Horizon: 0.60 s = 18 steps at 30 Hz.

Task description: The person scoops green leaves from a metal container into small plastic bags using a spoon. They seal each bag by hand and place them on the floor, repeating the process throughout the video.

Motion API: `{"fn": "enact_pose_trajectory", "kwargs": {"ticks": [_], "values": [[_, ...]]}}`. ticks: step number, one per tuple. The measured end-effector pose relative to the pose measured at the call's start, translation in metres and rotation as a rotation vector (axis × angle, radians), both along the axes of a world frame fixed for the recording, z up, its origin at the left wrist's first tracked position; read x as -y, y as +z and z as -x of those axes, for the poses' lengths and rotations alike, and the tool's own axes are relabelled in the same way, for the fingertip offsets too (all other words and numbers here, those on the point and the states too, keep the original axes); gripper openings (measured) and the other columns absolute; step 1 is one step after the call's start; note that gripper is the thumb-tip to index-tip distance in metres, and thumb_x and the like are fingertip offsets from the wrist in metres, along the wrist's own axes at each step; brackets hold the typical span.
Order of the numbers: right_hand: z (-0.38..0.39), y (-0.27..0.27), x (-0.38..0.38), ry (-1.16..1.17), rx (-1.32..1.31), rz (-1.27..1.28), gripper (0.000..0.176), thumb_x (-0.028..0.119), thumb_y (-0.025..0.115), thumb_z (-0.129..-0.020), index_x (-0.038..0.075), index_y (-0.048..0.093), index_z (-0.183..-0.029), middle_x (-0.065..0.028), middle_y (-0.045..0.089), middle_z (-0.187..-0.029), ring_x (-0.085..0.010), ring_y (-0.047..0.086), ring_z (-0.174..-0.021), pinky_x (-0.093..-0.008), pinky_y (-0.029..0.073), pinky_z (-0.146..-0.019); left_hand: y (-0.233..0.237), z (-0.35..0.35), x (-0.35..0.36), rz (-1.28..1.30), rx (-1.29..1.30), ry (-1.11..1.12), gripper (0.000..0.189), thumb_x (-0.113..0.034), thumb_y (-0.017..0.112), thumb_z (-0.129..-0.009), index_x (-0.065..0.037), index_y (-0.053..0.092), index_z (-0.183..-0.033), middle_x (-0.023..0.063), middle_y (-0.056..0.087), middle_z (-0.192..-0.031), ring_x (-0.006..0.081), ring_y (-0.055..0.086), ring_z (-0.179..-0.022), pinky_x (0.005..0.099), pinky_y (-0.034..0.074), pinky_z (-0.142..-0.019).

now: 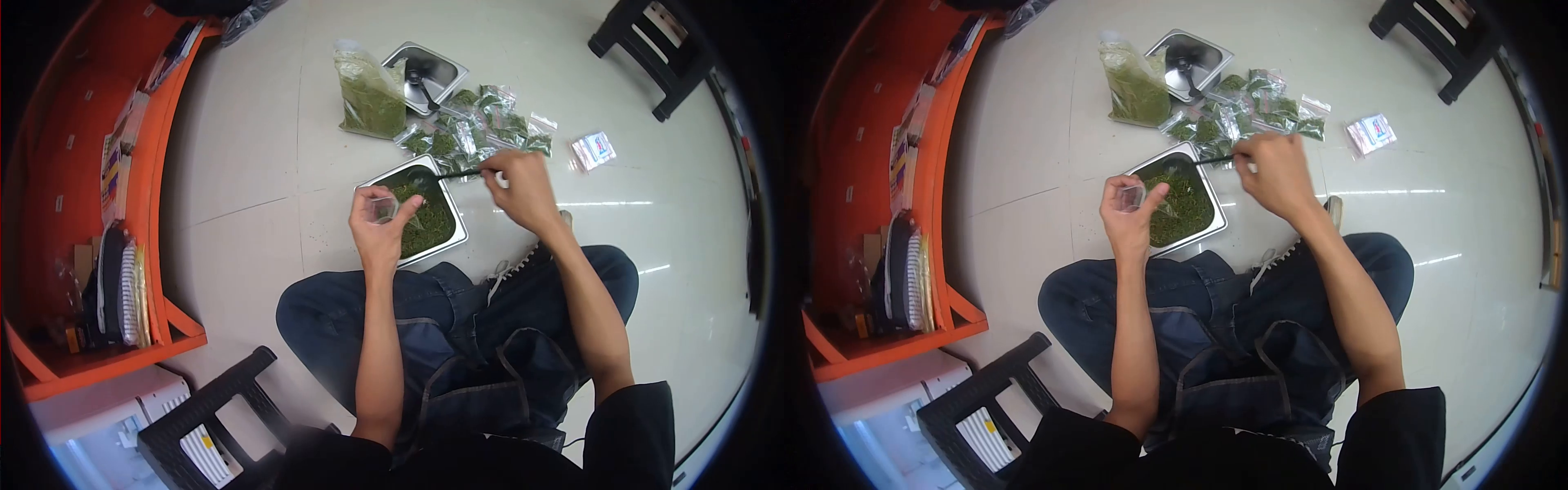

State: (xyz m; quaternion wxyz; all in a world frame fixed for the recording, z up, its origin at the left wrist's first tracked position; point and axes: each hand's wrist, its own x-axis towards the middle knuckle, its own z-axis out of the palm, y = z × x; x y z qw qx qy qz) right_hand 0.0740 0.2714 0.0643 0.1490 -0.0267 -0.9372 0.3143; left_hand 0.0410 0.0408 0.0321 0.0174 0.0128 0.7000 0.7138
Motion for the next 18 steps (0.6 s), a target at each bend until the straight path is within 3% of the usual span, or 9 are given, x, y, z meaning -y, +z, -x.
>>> {"fn": "enact_pose_trajectory", "kwargs": {"ticks": [3,6,8,10,12,13,16,18], "values": [[0.010,-0.025,0.022,0.136,0.150,-0.220,0.016,0.011,0.063,-0.082,0.008,0.074,-0.092,-0.0114,0.071,-0.090,-0.0292,0.065,-0.089,-0.0466,0.040,-0.089,-0.001,0.001,0.002,-0.353,0.019,0.071,0.039,-0.001,0.085,-0.074,-0.010,0.052,-0.092,0.0008,0.054,-0.091,0.0078,0.050,-0.082,0.0219,0.044,-0.075],[0.016,-0.036,0.040,0.184,0.177,-0.223,0.020,0.014,0.063,-0.083,0.006,0.073,-0.099,-0.0133,0.070,-0.097,-0.0300,0.064,-0.096,-0.0476,0.039,-0.095,-0.005,0.000,0.003,-0.333,0.030,0.042,0.035,-0.001,0.081,-0.079,-0.010,0.052,-0.097,0.0015,0.054,-0.096,0.0090,0.051,-0.088,0.0235,0.043,-0.083],[0.011,-0.031,0.051,0.212,-0.258,-0.234,0.024,0.018,0.064,-0.084,0.006,0.072,-0.103,-0.0152,0.068,-0.102,-0.0305,0.063,-0.100,-0.0497,0.037,-0.098,-0.005,-0.001,-0.002,-0.225,-0.016,0.051,0.038,-0.004,0.083,-0.078,-0.009,0.051,-0.097,0.0009,0.053,-0.093,0.0086,0.050,-0.084,0.0230,0.043,-0.077],[0.006,-0.020,0.059,0.270,-0.278,-0.138,0.030,0.018,0.068,-0.082,0.004,0.070,-0.109,-0.0181,0.065,-0.107,-0.0331,0.062,-0.101,-0.0482,0.041,-0.095,-0.005,-0.001,-0.005,-0.122,-0.060,0.076,0.041,-0.008,0.085,-0.077,-0.009,0.050,-0.097,0.0003,0.051,-0.091,0.0082,0.049,-0.080,0.0225,0.042,-0.071],[0.001,-0.006,0.066,0.471,0.059,0.408,0.039,0.016,0.074,-0.079,0.000,0.066,-0.113,-0.0191,0.066,-0.110,-0.0349,0.063,-0.103,-0.0434,0.046,-0.093,-0.004,-0.005,-0.007,-0.101,0.031,-0.011,0.041,-0.014,0.084,-0.079,-0.009,0.049,-0.099,-0.0003,0.050,-0.089,0.0086,0.048,-0.079,0.0233,0.042,-0.070],[0.000,-0.013,0.073,0.458,-0.032,0.399,0.043,0.013,0.076,-0.075,-0.003,0.064,-0.113,-0.0206,0.066,-0.104,-0.0366,0.063,-0.097,-0.0422,0.050,-0.085,-0.006,-0.002,-0.006,-0.084,0.027,-0.052,0.043,-0.020,0.084,-0.081,-0.009,0.048,-0.102,-0.0001,0.050,-0.089,0.0096,0.051,-0.083,0.0237,0.044,-0.072],[-0.005,-0.025,0.080,0.393,0.068,0.435,0.044,0.014,0.076,-0.075,-0.003,0.064,-0.113,-0.0198,0.067,-0.099,-0.0365,0.063,-0.093,-0.0426,0.050,-0.083,-0.005,-0.006,-0.006,-0.231,0.132,-0.149,0.044,-0.024,0.083,-0.082,-0.009,0.047,-0.105,0.0011,0.052,-0.091,0.0111,0.055,-0.087,0.0236,0.046,-0.075],[-0.006,-0.032,0.085,0.360,-0.020,0.466,0.035,0.012,0.074,-0.079,-0.003,0.066,-0.109,-0.0183,0.068,-0.095,-0.0339,0.065,-0.088,-0.0410,0.052,-0.077,-0.004,-0.008,-0.004,-0.212,0.133,-0.187,0.042,-0.026,0.079,-0.085,-0.009,0.047,-0.106,0.0017,0.053,-0.093,0.0118,0.057,-0.090,0.0242,0.047,-0.078]]}}
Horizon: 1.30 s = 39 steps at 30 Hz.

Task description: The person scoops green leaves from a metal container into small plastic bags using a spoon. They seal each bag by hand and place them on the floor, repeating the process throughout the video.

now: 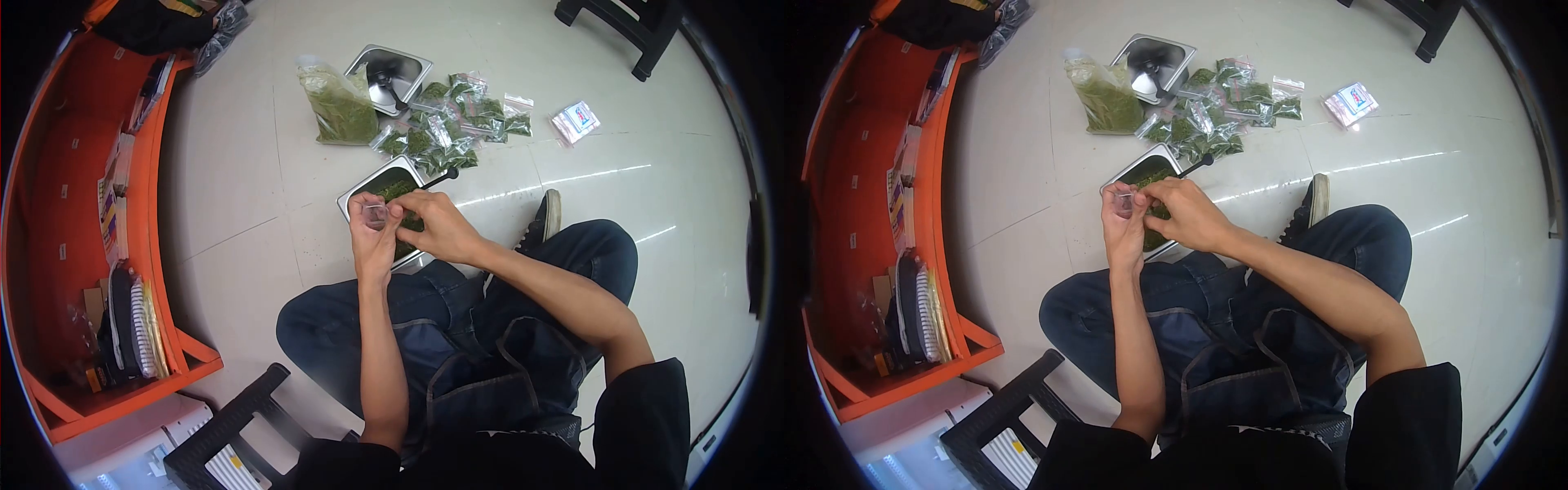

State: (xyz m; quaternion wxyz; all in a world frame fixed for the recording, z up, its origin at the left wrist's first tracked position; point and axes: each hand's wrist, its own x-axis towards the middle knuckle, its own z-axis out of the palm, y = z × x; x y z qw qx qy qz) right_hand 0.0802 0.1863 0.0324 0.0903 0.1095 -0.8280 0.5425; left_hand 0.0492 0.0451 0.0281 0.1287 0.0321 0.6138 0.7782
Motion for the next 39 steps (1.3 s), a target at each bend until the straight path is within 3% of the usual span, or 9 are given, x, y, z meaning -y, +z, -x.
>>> {"fn": "enact_pose_trajectory", "kwargs": {"ticks": [4,8,11,14,20,23,29,37,39], "values": [[0.005,-0.003,-0.002,-0.128,0.071,0.120,0.024,0.009,0.066,-0.084,-0.005,0.068,-0.103,-0.0216,0.068,-0.089,-0.0316,0.065,-0.076,-0.0395,0.052,-0.072,-0.003,0.006,0.004,-0.024,0.003,-0.019,0.029,-0.027,0.064,-0.097,-0.007,0.051,-0.114,0.0037,0.057,-0.104,0.0132,0.057,-0.097,0.0284,0.044,-0.092],[0.009,-0.001,-0.009,-0.211,0.236,0.179,0.022,0.009,0.064,-0.087,-0.004,0.070,-0.104,-0.0205,0.070,-0.086,-0.0269,0.065,-0.064,-0.0375,0.052,-0.065,0.007,0.009,0.012,-0.038,0.043,-0.064,0.029,-0.021,0.058,-0.100,-0.001,0.054,-0.121,0.0074,0.062,-0.109,0.0140,0.058,-0.102,0.0295,0.043,-0.096],[0.013,-0.004,-0.013,-0.144,0.293,0.223,0.019,0.007,0.062,-0.091,-0.003,0.070,-0.106,-0.0155,0.072,-0.092,-0.0164,0.064,-0.073,-0.0309,0.052,-0.064,0.009,0.009,0.016,0.004,0.023,-0.049,0.030,-0.013,0.062,-0.097,0.004,0.059,-0.121,0.0111,0.066,-0.109,0.0151,0.060,-0.101,0.0287,0.045,-0.095],[0.013,0.004,-0.018,-0.093,0.379,0.251,0.018,0.006,0.063,-0.091,-0.002,0.070,-0.106,-0.0140,0.071,-0.093,-0.0155,0.064,-0.074,-0.0320,0.053,-0.065,0.012,0.010,0.016,0.133,-0.009,0.017,0.021,-0.007,0.062,-0.096,0.005,0.065,-0.113,0.0120,0.069,-0.104,0.0144,0.063,-0.099,0.0260,0.047,-0.091],[0.020,0.007,-0.026,-0.060,0.110,0.112,0.014,0.007,0.068,-0.087,-0.002,0.071,-0.098,-0.0132,0.070,-0.090,-0.0197,0.066,-0.076,-0.0347,0.053,-0.068,0.015,0.009,0.018,0.213,0.012,0.070,0.019,-0.005,0.063,-0.095,0.006,0.069,-0.109,0.0144,0.071,-0.101,0.0147,0.065,-0.095,0.0255,0.049,-0.088],[0.019,0.014,-0.027,-0.073,0.078,0.075,0.014,0.007,0.068,-0.085,-0.004,0.071,-0.093,-0.0174,0.069,-0.084,-0.0257,0.067,-0.075,-0.0354,0.052,-0.069,0.015,0.011,0.019,0.183,0.011,0.060,0.020,-0.006,0.063,-0.095,0.005,0.070,-0.110,0.0140,0.071,-0.104,0.0157,0.065,-0.097,0.0271,0.048,-0.091],[0.018,0.016,-0.026,-0.101,0.063,0.061,0.014,0.006,0.067,-0.084,-0.004,0.071,-0.093,-0.0179,0.068,-0.085,-0.0270,0.067,-0.075,-0.0357,0.052,-0.068,0.015,0.012,0.022,0.194,-0.036,0.097,0.018,-0.007,0.066,-0.093,0.002,0.071,-0.108,0.0127,0.068,-0.116,0.0176,0.061,-0.108,0.0304,0.045,-0.097],[0.019,0.017,-0.028,-0.081,0.038,0.016,0.013,0.007,0.068,-0.085,-0.003,0.070,-0.093,-0.0158,0.067,-0.084,-0.0257,0.066,-0.074,-0.0355,0.052,-0.065,0.002,0.016,0.029,0.703,-0.414,0.089,0.018,-0.004,0.071,-0.088,-0.001,0.071,-0.106,0.0106,0.064,-0.122,0.0221,0.060,-0.112,0.0354,0.044,-0.101],[0.019,0.012,-0.029,-0.080,-0.014,-0.017,0.013,0.008,0.069,-0.086,-0.002,0.070,-0.094,-0.0135,0.066,-0.083,-0.0232,0.066,-0.074,-0.0350,0.052,-0.062,0.007,0.013,0.024,0.580,-0.297,0.077,0.017,-0.004,0.071,-0.088,-0.001,0.071,-0.104,0.0111,0.065,-0.120,0.0212,0.060,-0.111,0.0351,0.044,-0.100]]}}
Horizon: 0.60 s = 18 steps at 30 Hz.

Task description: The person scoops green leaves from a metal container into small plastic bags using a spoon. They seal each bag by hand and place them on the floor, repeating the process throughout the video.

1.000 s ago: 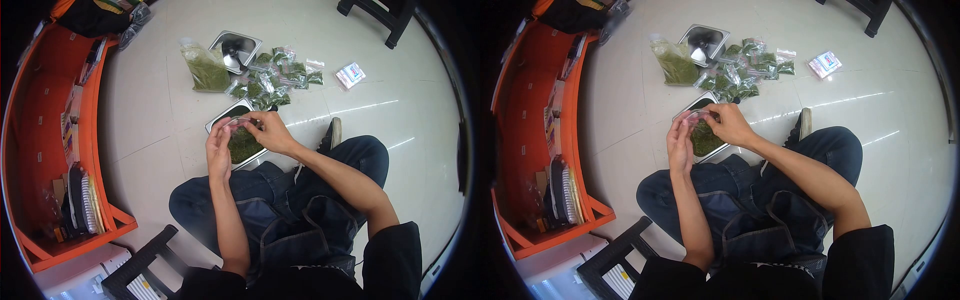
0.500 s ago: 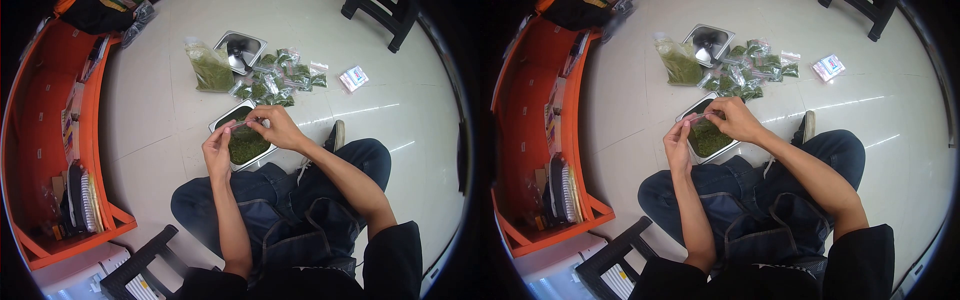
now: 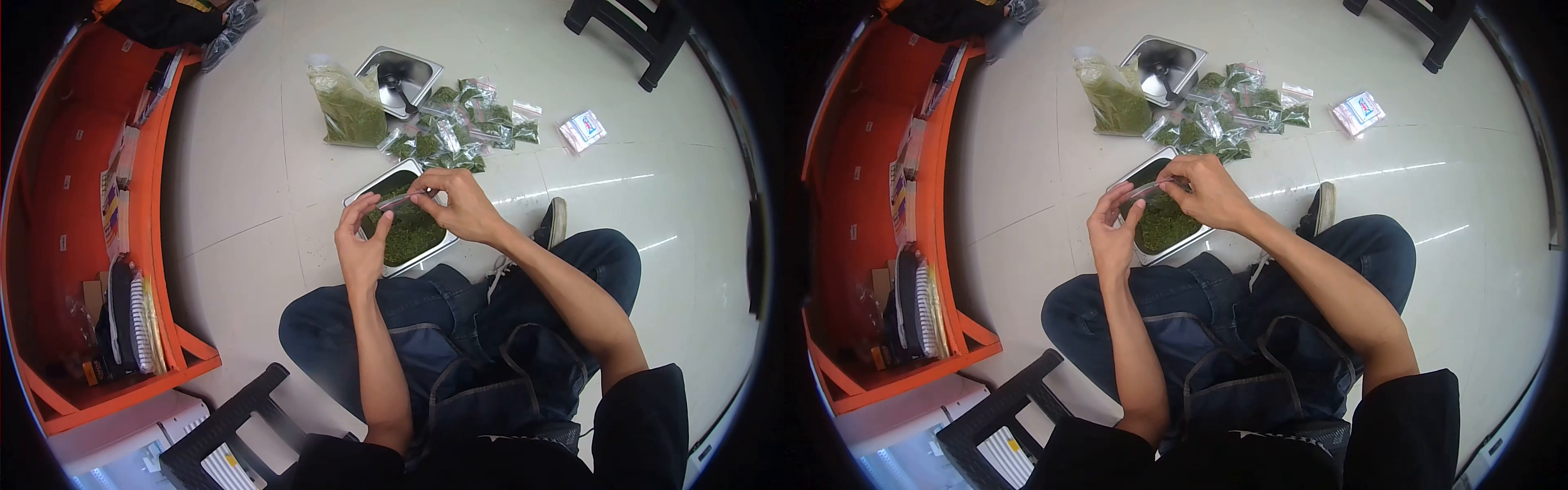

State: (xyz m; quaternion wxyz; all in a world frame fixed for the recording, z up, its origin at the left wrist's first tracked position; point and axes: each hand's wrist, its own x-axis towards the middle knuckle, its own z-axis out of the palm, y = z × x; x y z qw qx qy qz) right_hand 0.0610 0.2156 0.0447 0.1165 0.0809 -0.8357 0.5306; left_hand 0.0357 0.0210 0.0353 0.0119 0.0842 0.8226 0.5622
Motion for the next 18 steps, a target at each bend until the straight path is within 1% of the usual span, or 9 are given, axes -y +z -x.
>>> {"fn": "enact_pose_trajectory", "kwargs": {"ticks": [1,2,3,5,6,8,10,13,18], "values": [[-0.001,0.005,0.000,0.005,0.056,0.016,0.013,0.008,0.068,-0.086,-0.002,0.070,-0.094,-0.0133,0.067,-0.084,-0.0229,0.066,-0.075,-0.0351,0.052,-0.065,0.003,-0.001,-0.002,-0.127,0.111,0.002,0.016,-0.005,0.072,-0.087,0.000,0.071,-0.102,0.0116,0.065,-0.118,0.0202,0.060,-0.109,0.0347,0.045,-0.098],[-0.002,0.008,0.000,0.009,0.112,0.033,0.013,0.008,0.068,-0.086,-0.002,0.071,-0.095,-0.0131,0.067,-0.085,-0.0225,0.066,-0.077,-0.0352,0.052,-0.068,0.001,0.000,-0.002,-0.127,0.112,0.001,0.016,-0.005,0.072,-0.087,0.000,0.071,-0.102,0.0116,0.065,-0.118,0.0202,0.060,-0.109,0.0347,0.045,-0.098],[-0.001,0.007,-0.001,0.009,0.113,0.034,0.013,0.008,0.068,-0.086,-0.002,0.071,-0.095,-0.0131,0.067,-0.085,-0.0225,0.066,-0.077,-0.0352,0.052,-0.068,-0.002,0.001,0.000,-0.134,0.106,-0.037,0.015,-0.005,0.072,-0.087,0.000,0.071,-0.102,0.0119,0.065,-0.117,0.0192,0.060,-0.108,0.0339,0.045,-0.097],[0.000,0.004,-0.002,0.040,0.127,0.054,0.013,0.008,0.068,-0.086,-0.001,0.071,-0.095,-0.0121,0.069,-0.088,-0.0206,0.066,-0.079,-0.0336,0.053,-0.074,-0.003,0.001,0.001,-0.142,0.100,-0.073,0.015,-0.006,0.072,-0.088,0.000,0.070,-0.101,0.0122,0.066,-0.116,0.0182,0.060,-0.106,0.0331,0.045,-0.096],[0.001,0.002,-0.002,0.040,0.127,0.054,0.013,0.008,0.068,-0.086,-0.001,0.071,-0.095,-0.0121,0.069,-0.088,-0.0206,0.066,-0.079,-0.0336,0.053,-0.074,-0.003,0.001,0.001,-0.153,0.103,-0.084,0.015,-0.005,0.072,-0.087,0.001,0.070,-0.100,0.0121,0.067,-0.112,0.0192,0.060,-0.107,0.0328,0.044,-0.096],[0.002,-0.001,-0.002,0.028,0.095,0.168,0.015,0.011,0.070,-0.084,-0.002,0.072,-0.091,-0.0148,0.070,-0.082,-0.0220,0.064,-0.073,-0.0346,0.049,-0.066,0.000,0.000,-0.001,-0.165,0.105,-0.094,0.015,-0.005,0.072,-0.086,0.002,0.069,-0.099,0.0120,0.068,-0.108,0.0201,0.060,-0.107,0.0325,0.044,-0.097],[0.003,-0.003,-0.002,0.041,0.107,0.193,0.015,0.011,0.070,-0.084,-0.002,0.072,-0.090,-0.0141,0.070,-0.082,-0.0209,0.064,-0.073,-0.0344,0.049,-0.066,0.004,-0.002,-0.004,-0.186,0.038,-0.115,0.009,-0.003,0.068,-0.089,0.004,0.066,-0.093,0.0113,0.066,-0.104,0.0196,0.060,-0.103,0.0317,0.043,-0.095],[0.003,-0.006,-0.002,0.057,0.125,0.219,0.015,0.012,0.070,-0.084,-0.001,0.072,-0.089,-0.0133,0.070,-0.081,-0.0194,0.063,-0.072,-0.0339,0.048,-0.065,0.006,-0.003,-0.008,-0.160,-0.021,-0.136,0.007,-0.002,0.065,-0.090,0.004,0.062,-0.089,0.0107,0.064,-0.100,0.0189,0.059,-0.099,0.0306,0.043,-0.094],[0.002,-0.008,-0.002,0.080,0.126,0.251,0.015,0.012,0.070,-0.085,-0.002,0.070,-0.090,-0.0111,0.068,-0.078,-0.0164,0.060,-0.070,-0.0320,0.047,-0.063,0.006,-0.005,-0.010,-0.181,-0.010,-0.153,0.006,-0.001,0.064,-0.089,0.004,0.062,-0.089,0.0106,0.063,-0.099,0.0185,0.059,-0.098,0.0298,0.043,-0.093]]}}
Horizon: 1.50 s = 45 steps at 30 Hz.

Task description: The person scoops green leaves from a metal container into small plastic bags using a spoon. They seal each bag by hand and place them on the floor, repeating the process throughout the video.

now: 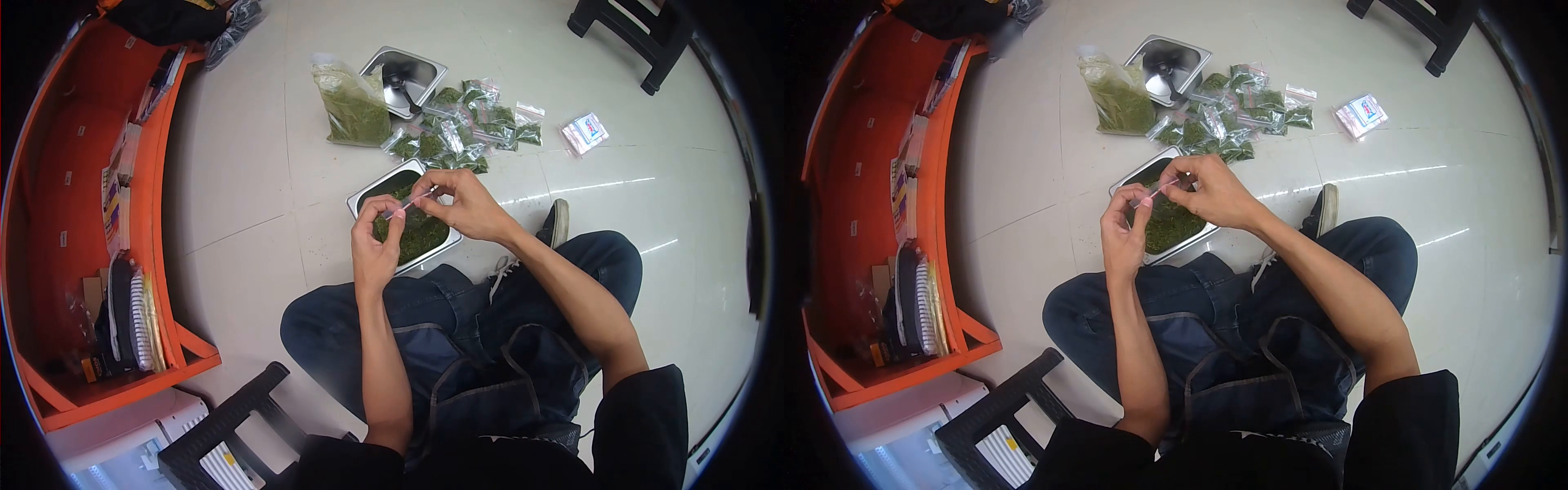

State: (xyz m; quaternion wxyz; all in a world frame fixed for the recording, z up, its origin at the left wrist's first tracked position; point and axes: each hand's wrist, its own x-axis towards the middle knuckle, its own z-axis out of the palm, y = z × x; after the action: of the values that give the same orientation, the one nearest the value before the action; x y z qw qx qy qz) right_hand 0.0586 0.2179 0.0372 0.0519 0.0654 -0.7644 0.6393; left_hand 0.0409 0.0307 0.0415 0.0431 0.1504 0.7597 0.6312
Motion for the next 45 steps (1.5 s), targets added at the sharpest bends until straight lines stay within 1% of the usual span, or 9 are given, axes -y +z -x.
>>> {"fn": "enact_pose_trajectory", "kwargs": {"ticks": [2,14,19,26,30,33,35,38,45], "values": [[-0.001,0.003,-0.002,0.078,0.120,0.051,0.010,0.005,0.067,-0.089,-0.003,0.067,-0.095,-0.0073,0.067,-0.095,-0.0135,0.061,-0.087,-0.0298,0.051,-0.083,-0.001,0.001,0.000,-0.026,-0.011,-0.007,0.005,0.000,0.065,-0.089,0.004,0.062,-0.089,0.0106,0.064,-0.099,0.0184,0.059,-0.097,0.0296,0.043,-0.092],[-0.005,0.011,0.002,0.120,0.079,0.017,0.008,0.004,0.066,-0.089,-0.002,0.066,-0.094,-0.0078,0.064,-0.097,-0.0139,0.060,-0.086,-0.0296,0.049,-0.082,0.007,-0.002,-0.002,0.045,-0.093,-0.018,0.006,0.002,0.068,-0.085,0.005,0.065,-0.089,0.0117,0.066,-0.096,0.0190,0.061,-0.094,0.0298,0.046,-0.090],[-0.004,0.014,0.000,0.072,0.004,-0.071,0.010,0.007,0.066,-0.089,-0.002,0.065,-0.093,-0.0081,0.064,-0.096,-0.0161,0.060,-0.087,-0.0308,0.048,-0.081,-0.002,0.001,-0.001,-0.073,-0.002,0.097,0.010,-0.002,0.075,-0.082,0.004,0.071,-0.089,0.0119,0.069,-0.095,0.0193,0.063,-0.093,0.0307,0.046,-0.089],[-0.003,0.013,0.000,0.076,0.023,-0.019,0.011,0.009,0.066,-0.090,-0.002,0.065,-0.093,-0.0079,0.064,-0.096,-0.0164,0.059,-0.087,-0.0305,0.048,-0.081,-0.001,0.002,0.007,-0.026,-0.075,0.048,0.009,-0.001,0.075,-0.082,0.003,0.071,-0.089,0.0114,0.070,-0.091,0.0187,0.064,-0.092,0.0310,0.045,-0.092],[-0.002,0.012,-0.001,0.089,0.043,-0.023,0.011,0.008,0.067,-0.089,-0.002,0.065,-0.094,-0.0080,0.064,-0.096,-0.0164,0.060,-0.088,-0.0309,0.048,-0.082,0.000,0.001,0.005,-0.117,0.024,0.028,0.009,0.000,0.075,-0.082,0.004,0.072,-0.090,0.0120,0.070,-0.095,0.0192,0.064,-0.094,0.0310,0.044,-0.093],[-0.002,0.010,0.000,0.023,-0.135,-0.068,0.012,0.008,0.068,-0.086,-0.003,0.065,-0.091,-0.0093,0.065,-0.090,-0.0175,0.058,-0.079,-0.0311,0.047,-0.071,0.003,0.000,-0.001,-0.169,0.055,0.025,0.010,0.001,0.074,-0.082,0.005,0.072,-0.091,0.0121,0.070,-0.097,0.0192,0.063,-0.095,0.0313,0.045,-0.093],[-0.004,0.016,-0.002,0.108,-0.006,-0.016,0.012,0.005,0.070,-0.086,-0.002,0.067,-0.095,-0.0086,0.065,-0.097,-0.0168,0.060,-0.088,-0.0318,0.048,-0.084,0.003,-0.001,-0.002,-0.181,0.062,0.036,0.010,0.001,0.074,-0.082,0.005,0.072,-0.091,0.0121,0.070,-0.097,0.0191,0.063,-0.096,0.0313,0.045,-0.093],[-0.003,0.011,0.000,0.121,-0.078,0.029,0.012,0.009,0.069,-0.085,-0.002,0.067,-0.090,-0.0086,0.066,-0.091,-0.0165,0.060,-0.083,-0.0313,0.047,-0.073,0.003,0.000,0.001,-0.206,0.130,0.015,0.010,0.002,0.075,-0.082,0.005,0.072,-0.091,0.0120,0.070,-0.096,0.0184,0.063,-0.093,0.0305,0.046,-0.090],[0.001,0.012,-0.006,0.083,0.037,0.183,0.011,0.009,0.069,-0.088,-0.001,0.068,-0.091,-0.0064,0.065,-0.089,-0.0147,0.059,-0.083,-0.0308,0.047,-0.075,-0.002,0.001,0.007,-0.125,0.011,0.063,0.009,0.004,0.073,-0.083,0.004,0.073,-0.092,0.0121,0.071,-0.095,0.0170,0.063,-0.087,0.0287,0.046,-0.087]]}}
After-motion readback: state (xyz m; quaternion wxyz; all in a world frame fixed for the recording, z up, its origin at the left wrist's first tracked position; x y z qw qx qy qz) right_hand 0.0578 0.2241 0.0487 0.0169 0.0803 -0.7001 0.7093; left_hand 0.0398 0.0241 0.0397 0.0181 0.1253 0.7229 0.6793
